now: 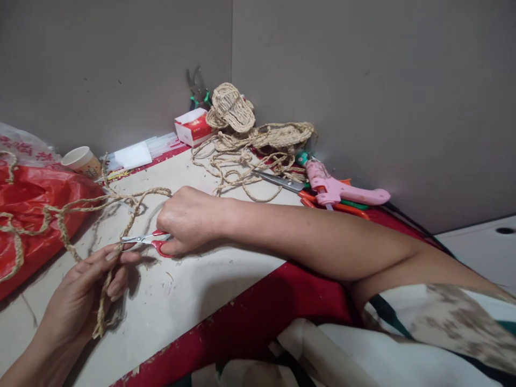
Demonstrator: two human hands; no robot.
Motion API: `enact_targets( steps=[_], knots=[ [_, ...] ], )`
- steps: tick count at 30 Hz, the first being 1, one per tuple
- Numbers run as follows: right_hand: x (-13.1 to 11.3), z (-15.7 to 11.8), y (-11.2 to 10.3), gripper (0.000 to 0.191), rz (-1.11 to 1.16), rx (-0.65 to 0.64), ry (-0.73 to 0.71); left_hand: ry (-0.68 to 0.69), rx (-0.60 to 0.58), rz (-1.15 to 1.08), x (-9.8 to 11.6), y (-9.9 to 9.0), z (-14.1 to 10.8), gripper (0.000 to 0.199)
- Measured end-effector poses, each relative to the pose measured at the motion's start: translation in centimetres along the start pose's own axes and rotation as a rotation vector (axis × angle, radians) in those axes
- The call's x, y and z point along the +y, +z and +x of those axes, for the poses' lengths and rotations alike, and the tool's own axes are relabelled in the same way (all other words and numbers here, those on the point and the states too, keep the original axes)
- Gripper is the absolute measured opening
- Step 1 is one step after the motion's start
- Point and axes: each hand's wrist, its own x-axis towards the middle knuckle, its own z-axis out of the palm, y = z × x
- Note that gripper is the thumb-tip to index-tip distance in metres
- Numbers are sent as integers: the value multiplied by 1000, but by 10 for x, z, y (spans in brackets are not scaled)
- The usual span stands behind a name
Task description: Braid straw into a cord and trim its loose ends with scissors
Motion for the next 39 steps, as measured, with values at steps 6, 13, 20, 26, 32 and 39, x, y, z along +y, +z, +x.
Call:
enact_targets(
  steps=[6,13,20,26,32,39],
  knots=[
    [-1,-2,-4,32,19,-20,-21,-16,15,16,-3,-4,2,22],
    [0,-2,-7,29,37,-40,-58,-6,15,7,0,-2,1,22],
    [7,-1,-3,33,66,97,1,1,59,-119,0,-2,3,21],
    [11,1,0,33,54,85,84,27,30,-186,-1,-5,5,14],
    [9,3,3,35,8,67,94,13,6,-189,0,-2,3,21],
    [8,4,3,31,75,32,63,-2,-2,-185,1,-2,2,25]
  ],
)
